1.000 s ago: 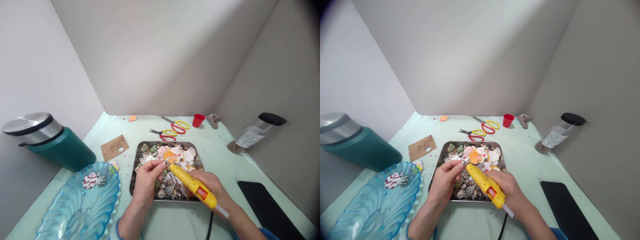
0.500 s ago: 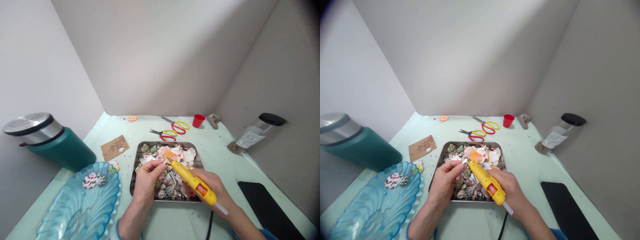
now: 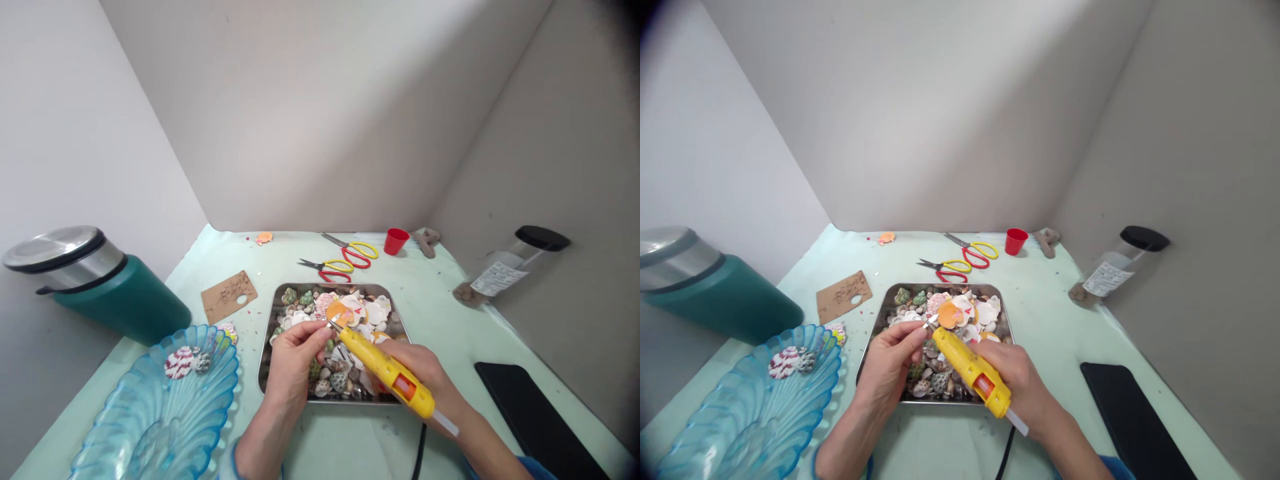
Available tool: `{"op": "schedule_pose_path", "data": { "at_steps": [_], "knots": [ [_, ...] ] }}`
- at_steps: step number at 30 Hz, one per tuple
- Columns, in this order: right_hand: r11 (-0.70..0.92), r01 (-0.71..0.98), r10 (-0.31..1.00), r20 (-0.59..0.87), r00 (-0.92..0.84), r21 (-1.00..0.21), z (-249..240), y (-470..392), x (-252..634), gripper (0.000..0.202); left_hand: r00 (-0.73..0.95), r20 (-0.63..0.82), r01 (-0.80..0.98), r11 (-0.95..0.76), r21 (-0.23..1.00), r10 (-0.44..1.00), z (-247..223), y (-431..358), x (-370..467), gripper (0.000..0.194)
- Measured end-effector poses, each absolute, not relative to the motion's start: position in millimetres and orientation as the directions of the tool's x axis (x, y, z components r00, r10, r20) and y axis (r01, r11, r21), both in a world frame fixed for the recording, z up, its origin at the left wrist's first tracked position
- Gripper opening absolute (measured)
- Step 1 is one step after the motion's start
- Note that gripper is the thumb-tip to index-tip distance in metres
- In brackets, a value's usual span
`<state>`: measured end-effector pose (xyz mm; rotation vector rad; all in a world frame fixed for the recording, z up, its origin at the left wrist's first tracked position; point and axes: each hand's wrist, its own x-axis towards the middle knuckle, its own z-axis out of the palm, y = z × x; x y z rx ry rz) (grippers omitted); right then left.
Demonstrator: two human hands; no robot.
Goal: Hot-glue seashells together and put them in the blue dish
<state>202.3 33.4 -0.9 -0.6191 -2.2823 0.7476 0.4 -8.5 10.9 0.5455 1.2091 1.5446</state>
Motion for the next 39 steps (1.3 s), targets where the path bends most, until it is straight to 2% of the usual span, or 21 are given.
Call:
{"op": "schedule_pose_path", "data": {
  "at_steps": [9, 18, 25, 31, 39],
  "knots": [
    [0.726, 0.218, 0.594, 0.435, -0.677, -0.652, -3, 33, 203, 0.026, -0.336, -0.241, -0.460, 0.065, 0.886, 0.910, 10, -7, 1, 0.027],
    [0.675, 0.229, 0.619, 0.369, -0.693, -0.702, -4, 33, 203, 0.036, -0.337, -0.250, -0.464, 0.071, 0.883, 0.908, 10, -8, 0, 0.028],
    [0.715, 0.250, 0.625, 0.436, -0.648, -0.653, -4, 31, 202, 0.035, -0.351, -0.254, -0.480, 0.060, 0.875, 0.901, 13, -8, 0, 0.027],
    [0.798, 0.261, 0.584, 0.588, -0.560, -0.544, 5, 30, 199, 0.030, -0.349, -0.242, -0.484, 0.047, 0.874, 0.905, 13, -8, 0, 0.025],
    [0.778, 0.233, 0.589, 0.551, -0.591, -0.583, 3, 31, 200, 0.028, -0.306, -0.247, -0.521, 0.055, 0.852, 0.919, 13, -10, 1, 0.026]
  ]
}}
